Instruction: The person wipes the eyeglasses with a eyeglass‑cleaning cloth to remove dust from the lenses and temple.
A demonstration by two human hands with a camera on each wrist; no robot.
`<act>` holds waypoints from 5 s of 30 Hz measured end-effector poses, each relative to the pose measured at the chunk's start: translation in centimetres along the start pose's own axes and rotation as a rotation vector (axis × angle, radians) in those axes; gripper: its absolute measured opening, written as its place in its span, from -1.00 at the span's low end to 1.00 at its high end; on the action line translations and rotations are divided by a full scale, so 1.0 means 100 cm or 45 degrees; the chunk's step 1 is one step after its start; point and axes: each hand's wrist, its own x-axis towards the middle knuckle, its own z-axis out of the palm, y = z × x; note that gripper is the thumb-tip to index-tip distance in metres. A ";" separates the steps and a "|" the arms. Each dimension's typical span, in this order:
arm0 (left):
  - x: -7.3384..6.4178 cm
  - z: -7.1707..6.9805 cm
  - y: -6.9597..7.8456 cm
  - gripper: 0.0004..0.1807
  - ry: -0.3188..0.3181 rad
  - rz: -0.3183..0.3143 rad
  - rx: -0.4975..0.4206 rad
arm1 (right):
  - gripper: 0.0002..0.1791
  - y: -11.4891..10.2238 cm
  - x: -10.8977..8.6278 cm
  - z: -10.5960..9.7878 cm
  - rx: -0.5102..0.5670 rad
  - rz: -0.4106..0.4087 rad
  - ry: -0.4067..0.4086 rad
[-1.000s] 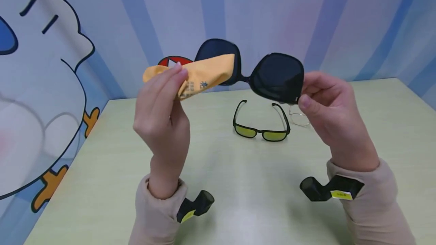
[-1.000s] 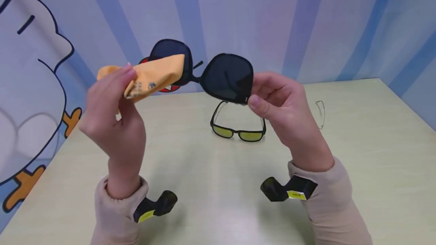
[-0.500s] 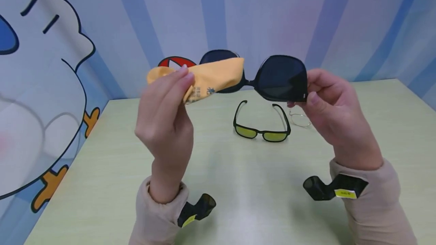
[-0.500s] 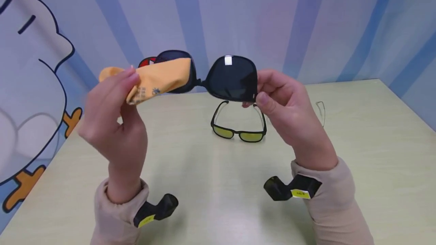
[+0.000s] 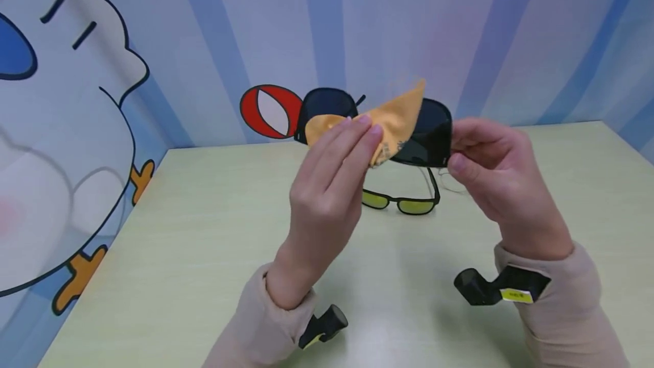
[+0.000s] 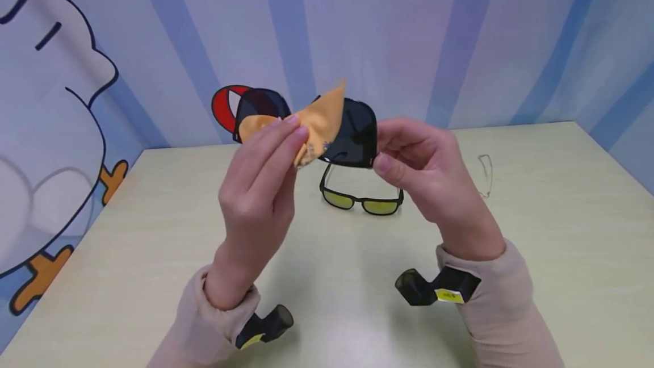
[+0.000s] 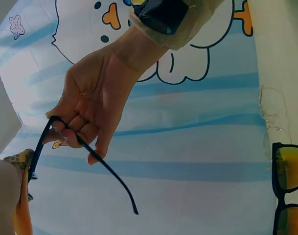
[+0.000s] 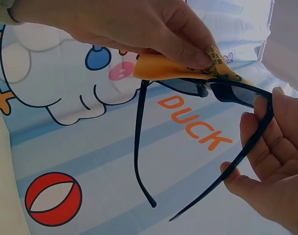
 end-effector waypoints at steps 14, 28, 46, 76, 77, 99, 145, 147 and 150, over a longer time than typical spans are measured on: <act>0.006 -0.012 -0.007 -0.79 0.106 -0.142 0.020 | -0.74 0.000 0.001 -0.001 0.135 -0.013 -0.027; 0.006 -0.015 -0.009 -0.73 -0.025 -0.218 -0.001 | -0.74 0.002 0.003 -0.004 0.168 0.030 -0.041; 0.002 -0.017 -0.002 -0.71 -0.220 -0.237 -0.069 | -0.72 0.009 0.004 -0.009 0.302 0.181 0.011; 0.011 -0.038 -0.012 -0.71 -0.198 -0.125 -0.029 | -0.72 -0.001 0.005 -0.010 0.389 -0.002 0.030; 0.010 -0.037 -0.012 -0.72 -0.206 -0.093 -0.028 | -0.73 -0.001 0.005 -0.011 0.400 -0.001 0.036; 0.005 -0.028 -0.023 -0.75 0.019 -0.326 0.046 | -0.74 0.001 -0.002 -0.008 0.301 0.157 -0.017; 0.010 -0.022 -0.022 -0.74 -0.194 0.362 -0.062 | -0.71 -0.006 0.000 -0.023 0.500 0.208 -0.084; 0.009 -0.023 -0.022 -0.73 -0.194 0.378 -0.018 | -0.70 -0.006 0.000 -0.026 0.496 0.259 -0.100; 0.007 -0.024 -0.024 -0.73 -0.190 0.384 0.037 | -0.71 -0.006 -0.001 -0.028 0.406 0.331 -0.070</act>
